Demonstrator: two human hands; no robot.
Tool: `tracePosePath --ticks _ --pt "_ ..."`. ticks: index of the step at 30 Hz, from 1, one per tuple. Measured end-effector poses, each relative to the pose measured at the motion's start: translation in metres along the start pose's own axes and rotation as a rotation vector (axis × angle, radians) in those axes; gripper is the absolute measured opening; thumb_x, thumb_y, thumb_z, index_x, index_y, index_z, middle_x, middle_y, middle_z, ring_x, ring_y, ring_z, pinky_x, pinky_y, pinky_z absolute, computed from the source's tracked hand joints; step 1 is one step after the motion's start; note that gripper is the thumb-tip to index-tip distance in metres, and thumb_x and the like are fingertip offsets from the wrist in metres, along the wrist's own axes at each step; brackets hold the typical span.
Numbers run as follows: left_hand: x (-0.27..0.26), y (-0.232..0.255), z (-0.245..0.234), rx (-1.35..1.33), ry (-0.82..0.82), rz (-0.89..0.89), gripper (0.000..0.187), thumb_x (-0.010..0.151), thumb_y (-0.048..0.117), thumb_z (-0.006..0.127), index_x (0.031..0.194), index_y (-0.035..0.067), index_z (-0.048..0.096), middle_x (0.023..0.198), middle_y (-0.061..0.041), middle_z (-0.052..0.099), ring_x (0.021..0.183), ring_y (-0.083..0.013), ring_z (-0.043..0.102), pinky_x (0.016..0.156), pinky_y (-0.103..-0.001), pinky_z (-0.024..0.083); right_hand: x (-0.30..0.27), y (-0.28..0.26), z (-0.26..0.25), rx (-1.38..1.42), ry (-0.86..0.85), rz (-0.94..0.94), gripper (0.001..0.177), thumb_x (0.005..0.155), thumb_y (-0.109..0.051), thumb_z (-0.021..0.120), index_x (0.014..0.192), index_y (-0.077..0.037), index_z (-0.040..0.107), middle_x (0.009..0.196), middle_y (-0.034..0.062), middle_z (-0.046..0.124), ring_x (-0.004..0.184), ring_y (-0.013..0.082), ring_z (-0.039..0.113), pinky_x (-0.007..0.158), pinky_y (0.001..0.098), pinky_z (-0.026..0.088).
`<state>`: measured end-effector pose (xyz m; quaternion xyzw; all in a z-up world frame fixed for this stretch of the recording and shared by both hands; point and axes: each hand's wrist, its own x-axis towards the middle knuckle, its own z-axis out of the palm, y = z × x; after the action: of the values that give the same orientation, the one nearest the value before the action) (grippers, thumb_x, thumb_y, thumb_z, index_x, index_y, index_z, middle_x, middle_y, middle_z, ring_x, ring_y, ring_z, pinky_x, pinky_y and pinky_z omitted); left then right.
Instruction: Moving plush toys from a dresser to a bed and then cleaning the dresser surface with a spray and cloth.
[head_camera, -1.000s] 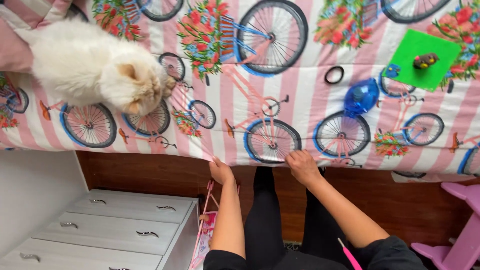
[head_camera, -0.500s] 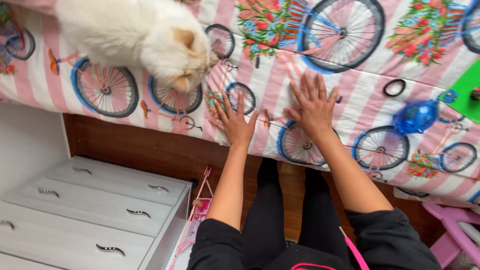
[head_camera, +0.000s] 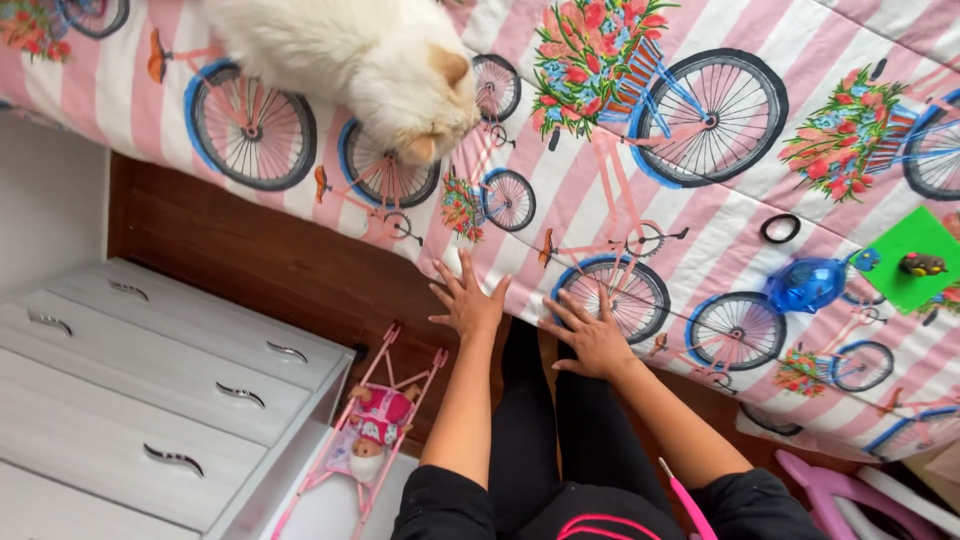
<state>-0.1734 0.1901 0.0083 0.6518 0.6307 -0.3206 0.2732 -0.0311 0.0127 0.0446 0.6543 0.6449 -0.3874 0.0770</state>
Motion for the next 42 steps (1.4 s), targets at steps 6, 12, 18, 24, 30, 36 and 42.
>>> tracePosePath --ticks 6,12,18,24,30,36,42 --pt "-0.008 -0.016 0.009 -0.158 -0.309 -0.159 0.092 0.093 0.063 0.055 0.166 0.040 0.003 0.165 -0.012 0.032 0.144 -0.0456 0.040 0.111 -0.083 0.018 -0.026 0.021 0.031 0.232 -0.014 -0.130 0.053 0.095 -0.054 0.059 0.140 -0.024 0.060 0.155 -0.0026 0.053 0.153 0.0217 0.039 0.129 0.0543 0.015" --pt "-0.025 -0.062 0.024 -0.435 -0.344 -0.199 0.049 0.102 0.050 0.043 0.140 0.023 0.061 0.145 -0.005 0.061 0.131 -0.0323 0.057 0.107 -0.049 0.047 0.007 0.036 -0.012 0.216 0.470 0.401 0.067 0.094 -0.050 0.057 0.154 -0.023 0.048 0.163 0.0066 0.040 0.155 0.0318 0.030 0.121 0.0651 0.014" --pt "-0.045 -0.116 0.062 -0.698 -0.321 -0.059 0.048 0.102 0.046 0.049 0.140 0.020 0.060 0.141 -0.005 0.064 0.128 -0.0264 0.060 0.105 -0.042 0.048 -0.007 -0.034 0.028 0.176 -0.092 -0.015 0.089 0.087 -0.070 0.054 0.159 -0.026 0.028 0.168 0.0054 0.031 0.156 0.0302 0.020 0.111 0.0745 0.002" --pt "-0.119 -0.121 0.017 -0.665 -0.328 -0.063 0.049 0.103 0.045 0.048 0.145 0.022 0.055 0.140 -0.001 0.066 0.126 -0.0207 0.063 0.103 -0.039 0.050 -0.030 -0.049 0.000 0.589 -0.191 0.089 0.060 0.099 -0.057 0.048 0.147 -0.023 0.058 0.120 0.0130 0.075 0.115 0.0311 0.070 0.104 0.0439 0.052" --pt "-0.198 -0.129 -0.040 -0.520 -0.187 -0.020 0.048 0.103 0.044 0.049 0.145 0.020 0.054 0.140 -0.003 0.062 0.123 -0.0234 0.063 0.101 -0.040 0.052 -0.027 -0.028 -0.057 1.227 0.021 0.038 0.045 0.103 -0.032 0.058 0.135 -0.001 0.063 0.111 0.0112 0.077 0.097 0.0204 0.071 0.090 0.0339 0.054" --pt "-0.258 -0.162 -0.061 -0.541 0.083 0.157 0.044 0.101 0.040 0.056 0.136 0.014 0.060 0.130 -0.010 0.067 0.120 -0.0289 0.064 0.100 -0.041 0.050 -0.044 -0.081 -0.151 1.265 -0.119 -0.138 0.041 0.104 -0.027 0.054 0.132 0.000 0.066 0.104 0.0072 0.076 0.096 0.0147 0.069 0.089 0.0294 0.053" --pt "-0.301 -0.218 -0.091 -0.672 0.365 0.172 0.040 0.097 0.033 0.064 0.129 0.009 0.064 0.128 -0.011 0.068 0.114 -0.0315 0.065 0.096 -0.043 0.051 -0.026 -0.170 -0.177 1.106 -0.318 -0.168 0.042 0.101 -0.031 0.056 0.131 -0.004 0.067 0.104 0.0060 0.076 0.094 0.0141 0.068 0.087 0.0292 0.053"
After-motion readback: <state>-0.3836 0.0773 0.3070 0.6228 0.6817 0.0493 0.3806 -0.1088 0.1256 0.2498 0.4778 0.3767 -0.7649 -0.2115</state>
